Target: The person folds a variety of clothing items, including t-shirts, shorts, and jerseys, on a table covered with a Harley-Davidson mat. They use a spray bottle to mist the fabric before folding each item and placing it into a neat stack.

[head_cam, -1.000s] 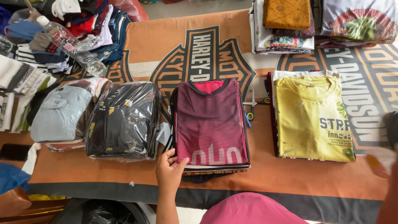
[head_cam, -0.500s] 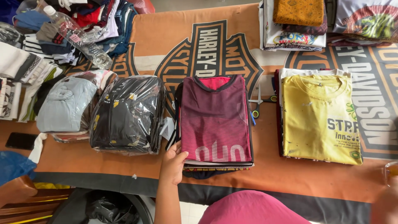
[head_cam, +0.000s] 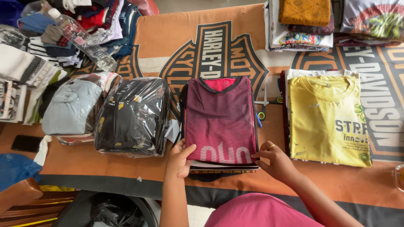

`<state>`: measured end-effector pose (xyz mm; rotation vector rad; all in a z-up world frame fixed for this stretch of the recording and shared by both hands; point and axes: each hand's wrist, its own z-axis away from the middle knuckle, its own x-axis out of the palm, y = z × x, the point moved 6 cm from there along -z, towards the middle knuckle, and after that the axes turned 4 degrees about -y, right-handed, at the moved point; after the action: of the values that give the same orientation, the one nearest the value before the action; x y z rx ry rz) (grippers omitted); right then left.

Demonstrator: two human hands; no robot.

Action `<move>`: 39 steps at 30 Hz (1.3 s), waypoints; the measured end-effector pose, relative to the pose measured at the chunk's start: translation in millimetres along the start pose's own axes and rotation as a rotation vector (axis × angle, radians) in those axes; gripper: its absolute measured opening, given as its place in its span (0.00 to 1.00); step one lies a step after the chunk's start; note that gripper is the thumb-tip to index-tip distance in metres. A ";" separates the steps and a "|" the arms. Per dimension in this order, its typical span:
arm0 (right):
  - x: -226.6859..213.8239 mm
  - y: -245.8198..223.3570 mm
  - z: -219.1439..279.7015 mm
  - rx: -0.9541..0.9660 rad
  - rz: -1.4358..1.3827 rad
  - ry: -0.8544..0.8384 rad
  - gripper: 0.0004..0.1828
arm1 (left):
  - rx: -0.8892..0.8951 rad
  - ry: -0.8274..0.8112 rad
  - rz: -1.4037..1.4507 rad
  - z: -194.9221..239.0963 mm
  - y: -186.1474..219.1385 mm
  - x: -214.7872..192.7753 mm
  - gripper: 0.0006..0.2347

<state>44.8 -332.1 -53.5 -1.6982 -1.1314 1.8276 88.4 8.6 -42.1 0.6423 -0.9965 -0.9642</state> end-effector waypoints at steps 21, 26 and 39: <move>-38.0 9.7 -27.4 0.352 -1.051 0.476 0.16 | -0.104 -0.438 0.396 -41.5 3.8 95.6 0.12; -149.2 -68.3 10.4 0.166 -1.238 0.352 0.35 | -0.043 -0.543 0.367 18.2 54.4 163.7 0.15; -341.9 -11.0 36.6 0.284 -0.888 0.509 0.28 | -0.192 -1.048 0.494 -35.7 -10.8 374.4 0.14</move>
<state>69.5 -593.5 168.9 -1.1084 -1.0745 0.8847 196.0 -329.6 82.9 -0.3478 -1.8344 -0.9163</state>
